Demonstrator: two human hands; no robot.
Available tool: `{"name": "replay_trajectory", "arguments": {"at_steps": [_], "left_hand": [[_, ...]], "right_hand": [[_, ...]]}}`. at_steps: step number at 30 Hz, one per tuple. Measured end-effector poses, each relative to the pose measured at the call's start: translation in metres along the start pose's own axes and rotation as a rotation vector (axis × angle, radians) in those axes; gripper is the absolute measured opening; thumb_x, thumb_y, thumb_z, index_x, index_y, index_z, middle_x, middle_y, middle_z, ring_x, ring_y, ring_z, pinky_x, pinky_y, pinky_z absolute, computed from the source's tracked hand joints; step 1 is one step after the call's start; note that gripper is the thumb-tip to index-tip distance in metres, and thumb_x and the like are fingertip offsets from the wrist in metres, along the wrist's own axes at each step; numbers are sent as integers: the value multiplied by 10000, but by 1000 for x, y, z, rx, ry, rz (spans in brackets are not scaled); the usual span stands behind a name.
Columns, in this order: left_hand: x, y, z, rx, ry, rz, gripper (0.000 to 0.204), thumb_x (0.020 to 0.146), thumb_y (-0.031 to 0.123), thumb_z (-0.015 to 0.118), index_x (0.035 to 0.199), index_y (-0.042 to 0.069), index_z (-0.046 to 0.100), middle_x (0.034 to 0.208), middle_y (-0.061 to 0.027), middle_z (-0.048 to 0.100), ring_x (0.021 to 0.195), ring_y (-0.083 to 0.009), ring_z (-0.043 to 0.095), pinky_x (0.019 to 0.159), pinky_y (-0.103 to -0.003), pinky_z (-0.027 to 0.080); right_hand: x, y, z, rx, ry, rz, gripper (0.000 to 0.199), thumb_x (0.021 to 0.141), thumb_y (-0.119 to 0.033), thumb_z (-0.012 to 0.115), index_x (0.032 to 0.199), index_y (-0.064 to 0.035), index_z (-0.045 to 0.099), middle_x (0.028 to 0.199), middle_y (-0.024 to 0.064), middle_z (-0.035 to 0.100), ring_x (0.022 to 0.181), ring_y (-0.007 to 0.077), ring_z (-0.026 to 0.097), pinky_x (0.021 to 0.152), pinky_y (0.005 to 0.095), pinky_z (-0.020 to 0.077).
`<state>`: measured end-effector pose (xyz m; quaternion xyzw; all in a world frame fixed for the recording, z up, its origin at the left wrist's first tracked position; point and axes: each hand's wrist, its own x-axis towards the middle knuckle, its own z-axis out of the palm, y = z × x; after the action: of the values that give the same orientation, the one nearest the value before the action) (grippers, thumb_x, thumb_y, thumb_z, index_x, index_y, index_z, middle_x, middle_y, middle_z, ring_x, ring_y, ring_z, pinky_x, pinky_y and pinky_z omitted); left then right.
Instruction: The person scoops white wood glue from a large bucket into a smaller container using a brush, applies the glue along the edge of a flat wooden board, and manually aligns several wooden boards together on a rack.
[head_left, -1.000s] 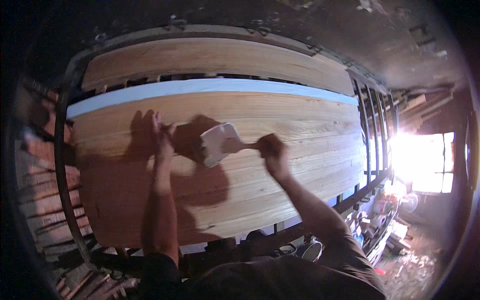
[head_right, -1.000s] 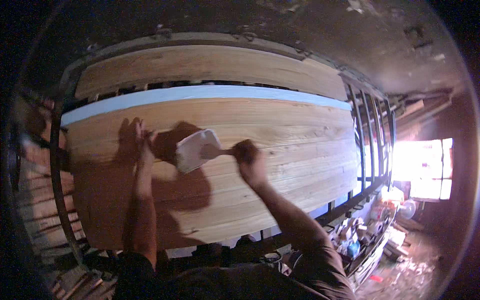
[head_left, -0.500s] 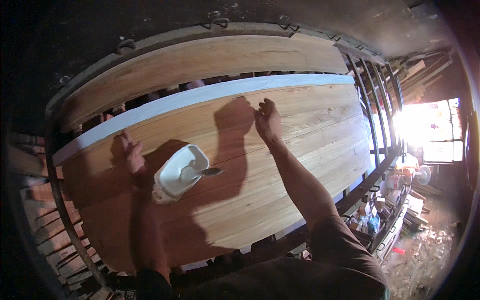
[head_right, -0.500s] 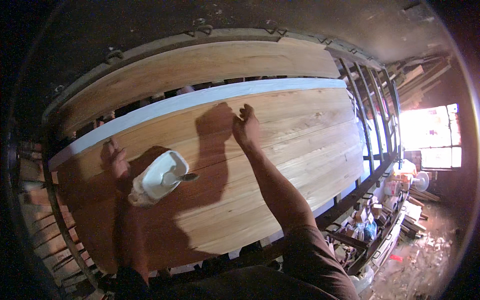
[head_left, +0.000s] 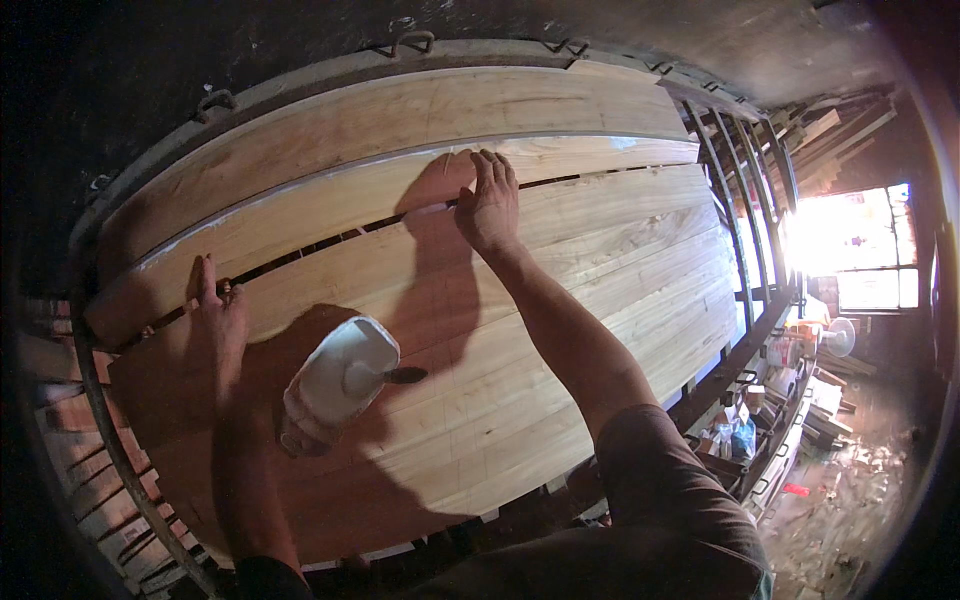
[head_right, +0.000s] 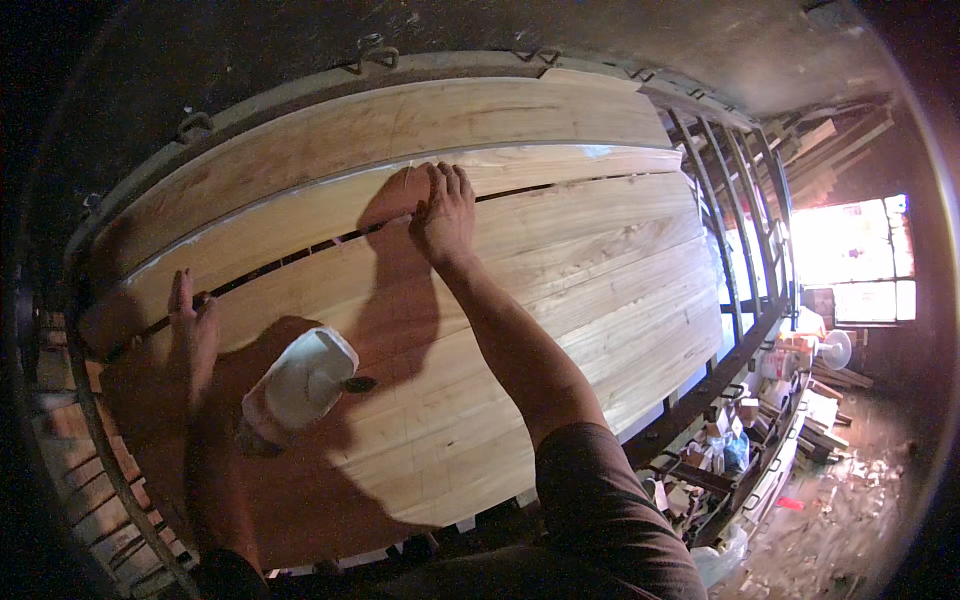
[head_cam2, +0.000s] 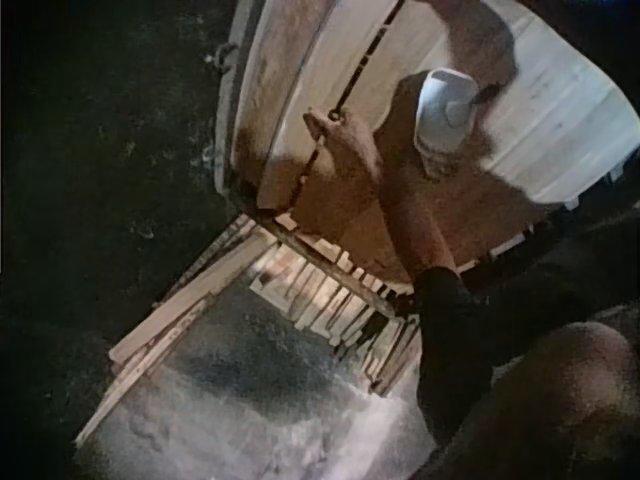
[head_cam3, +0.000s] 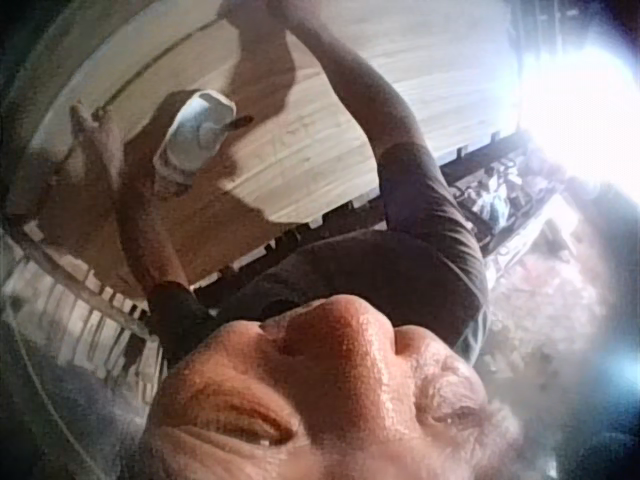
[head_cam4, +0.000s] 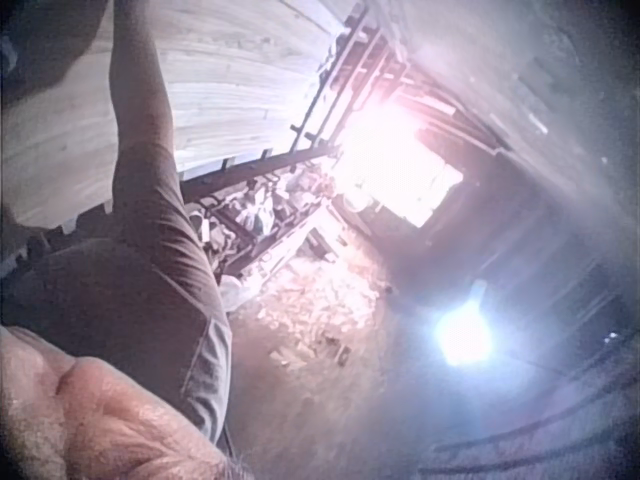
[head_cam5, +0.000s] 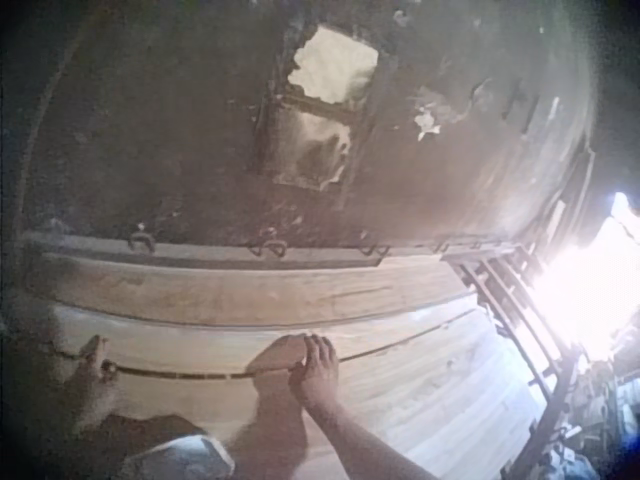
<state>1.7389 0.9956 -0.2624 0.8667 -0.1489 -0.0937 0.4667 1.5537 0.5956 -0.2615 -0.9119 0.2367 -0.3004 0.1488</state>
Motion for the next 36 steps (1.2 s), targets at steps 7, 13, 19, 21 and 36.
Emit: {"name": "replay_trajectory", "arguments": {"at_steps": [7, 13, 19, 21, 36], "left_hand": [[12, -23, 15, 408, 105, 100, 652, 953, 129, 660, 1549, 74, 400, 1618, -147, 385, 1480, -325, 369, 1207, -436, 315], [31, -24, 16, 626, 161, 548, 604, 924, 146, 695, 1475, 22, 480, 1564, -129, 468, 1456, -367, 395, 1218, -489, 304], [35, 8, 41, 686, 16, 723, 568, 958, 158, 651, 1484, 32, 476, 1611, -124, 408, 1486, -346, 375, 1220, -482, 309], [42, 6, 45, 669, 16, 679, 583, 994, 184, 593, 1536, 54, 419, 1623, -149, 377, 1500, -351, 352, 1226, -485, 301], [-1, 52, -28, 83, -133, 25, 575, 963, 37, 597, 1517, -2, 449, 1570, -148, 467, 1448, -241, 433, 1189, -353, 334]], "right_hand": [[-19, 29, 9, -18, -71, 35, 522, 847, -133, 653, 1349, -30, 551, 1440, 198, 517, 1385, 430, 421, 1167, 517, 341], [-37, 75, 17, -115, -44, -53, 551, 889, -216, 603, 1402, -30, 527, 1500, 200, 476, 1423, 442, 383, 1176, 515, 322], [-32, 63, -3, -4, -103, -52, 661, 877, -299, 590, 1449, 11, 470, 1495, 280, 462, 1414, 485, 383, 1175, 549, 310], [-28, 58, -6, 37, -76, -45, 684, 878, -294, 601, 1464, 21, 444, 1492, 291, 465, 1402, 496, 400, 1172, 548, 322], [-88, 31, -60, 45, -168, -9, 609, 954, -207, 611, 1506, -18, 437, 1524, 275, 446, 1431, 466, 378, 1196, 526, 304]]}}
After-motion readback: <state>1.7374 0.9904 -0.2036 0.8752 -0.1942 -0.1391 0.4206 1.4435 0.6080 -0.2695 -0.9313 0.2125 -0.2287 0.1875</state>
